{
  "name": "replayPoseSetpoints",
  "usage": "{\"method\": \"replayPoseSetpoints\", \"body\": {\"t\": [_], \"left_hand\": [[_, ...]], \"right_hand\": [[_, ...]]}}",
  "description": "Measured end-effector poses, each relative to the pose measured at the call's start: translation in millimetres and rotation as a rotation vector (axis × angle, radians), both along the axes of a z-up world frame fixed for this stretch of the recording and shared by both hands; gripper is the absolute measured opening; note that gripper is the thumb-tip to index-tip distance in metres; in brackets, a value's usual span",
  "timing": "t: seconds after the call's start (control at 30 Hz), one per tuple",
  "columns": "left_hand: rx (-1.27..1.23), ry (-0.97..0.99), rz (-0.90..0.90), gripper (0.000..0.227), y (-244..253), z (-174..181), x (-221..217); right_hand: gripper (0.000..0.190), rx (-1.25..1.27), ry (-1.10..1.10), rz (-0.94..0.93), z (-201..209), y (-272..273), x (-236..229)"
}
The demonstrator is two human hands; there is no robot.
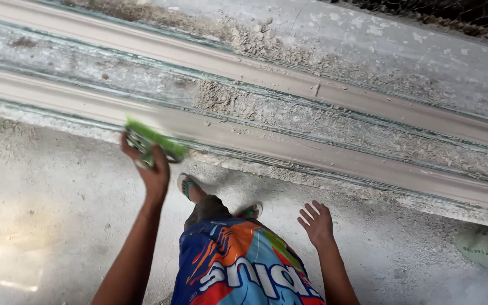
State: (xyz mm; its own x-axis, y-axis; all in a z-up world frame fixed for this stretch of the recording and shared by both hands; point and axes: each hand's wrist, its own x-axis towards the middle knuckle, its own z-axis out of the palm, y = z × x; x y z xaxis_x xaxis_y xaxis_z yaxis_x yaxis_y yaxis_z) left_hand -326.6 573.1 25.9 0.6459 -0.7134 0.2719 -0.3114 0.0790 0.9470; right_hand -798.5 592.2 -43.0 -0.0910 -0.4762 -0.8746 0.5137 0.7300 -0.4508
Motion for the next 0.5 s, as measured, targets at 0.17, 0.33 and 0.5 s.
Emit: {"method": "replayPoseSetpoints", "body": {"t": [0.17, 0.33, 0.5], "left_hand": [[0.106, 0.646, -0.354, 0.056, 4.7, 28.8, -196.5], [0.014, 0.227, -0.958, 0.078, -20.0, 11.0, -272.8], [0.229, 0.385, -1.052, 0.075, -26.5, 88.3, -225.9]], "right_hand": [[0.064, -0.004, -0.034, -0.02, 18.7, -2.7, 9.3], [0.062, -0.103, -0.019, -0.006, -20.9, -20.0, 1.7], [0.061, -0.112, 0.04, 0.094, -3.6, -16.2, -17.1]]}}
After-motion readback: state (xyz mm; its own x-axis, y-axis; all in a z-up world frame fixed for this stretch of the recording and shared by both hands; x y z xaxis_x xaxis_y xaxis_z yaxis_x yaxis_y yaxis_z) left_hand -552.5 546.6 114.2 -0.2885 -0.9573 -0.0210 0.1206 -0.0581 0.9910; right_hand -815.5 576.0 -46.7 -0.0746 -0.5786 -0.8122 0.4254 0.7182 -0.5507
